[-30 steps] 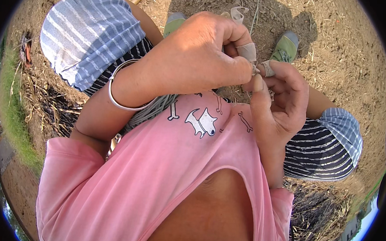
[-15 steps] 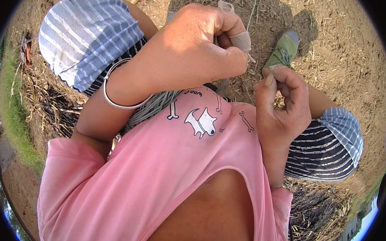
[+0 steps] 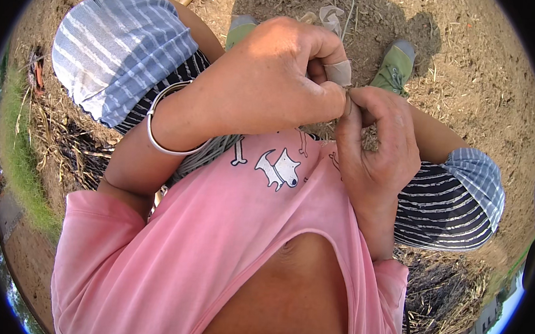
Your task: The person sits in a tilled field and untangles a coiled light-green rope, then ties a knot at the end. The person holds the rope with both hands, pulls strands to separate them, and forms a loop to secure the knot.
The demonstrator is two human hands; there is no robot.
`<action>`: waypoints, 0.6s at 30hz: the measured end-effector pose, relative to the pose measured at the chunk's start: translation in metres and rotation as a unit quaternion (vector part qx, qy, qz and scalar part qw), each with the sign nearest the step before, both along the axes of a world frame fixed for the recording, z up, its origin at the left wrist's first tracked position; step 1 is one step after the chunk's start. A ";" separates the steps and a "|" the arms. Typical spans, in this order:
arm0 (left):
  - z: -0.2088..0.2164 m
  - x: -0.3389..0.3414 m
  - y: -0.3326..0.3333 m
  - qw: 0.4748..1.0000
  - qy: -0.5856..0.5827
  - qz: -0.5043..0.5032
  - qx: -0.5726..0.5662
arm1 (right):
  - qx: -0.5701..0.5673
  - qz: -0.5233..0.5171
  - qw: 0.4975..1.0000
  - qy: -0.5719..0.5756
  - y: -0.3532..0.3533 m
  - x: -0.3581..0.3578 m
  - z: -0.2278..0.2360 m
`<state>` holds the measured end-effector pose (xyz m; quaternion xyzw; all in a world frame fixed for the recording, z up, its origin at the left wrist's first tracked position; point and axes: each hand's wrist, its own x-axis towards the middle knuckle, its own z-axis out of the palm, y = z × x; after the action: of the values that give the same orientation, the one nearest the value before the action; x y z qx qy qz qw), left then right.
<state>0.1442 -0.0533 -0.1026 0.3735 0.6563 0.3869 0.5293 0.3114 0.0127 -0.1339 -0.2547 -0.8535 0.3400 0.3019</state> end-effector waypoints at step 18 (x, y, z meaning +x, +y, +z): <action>0.004 -0.001 0.002 0.999 0.029 -0.009 -0.010 | 0.009 0.007 1.000 0.004 0.000 0.000 0.001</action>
<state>0.1436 -0.0515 -0.0988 0.3852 0.6720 0.3643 0.5170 0.3118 0.0127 -0.1332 -0.2444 -0.8569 0.3359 0.3052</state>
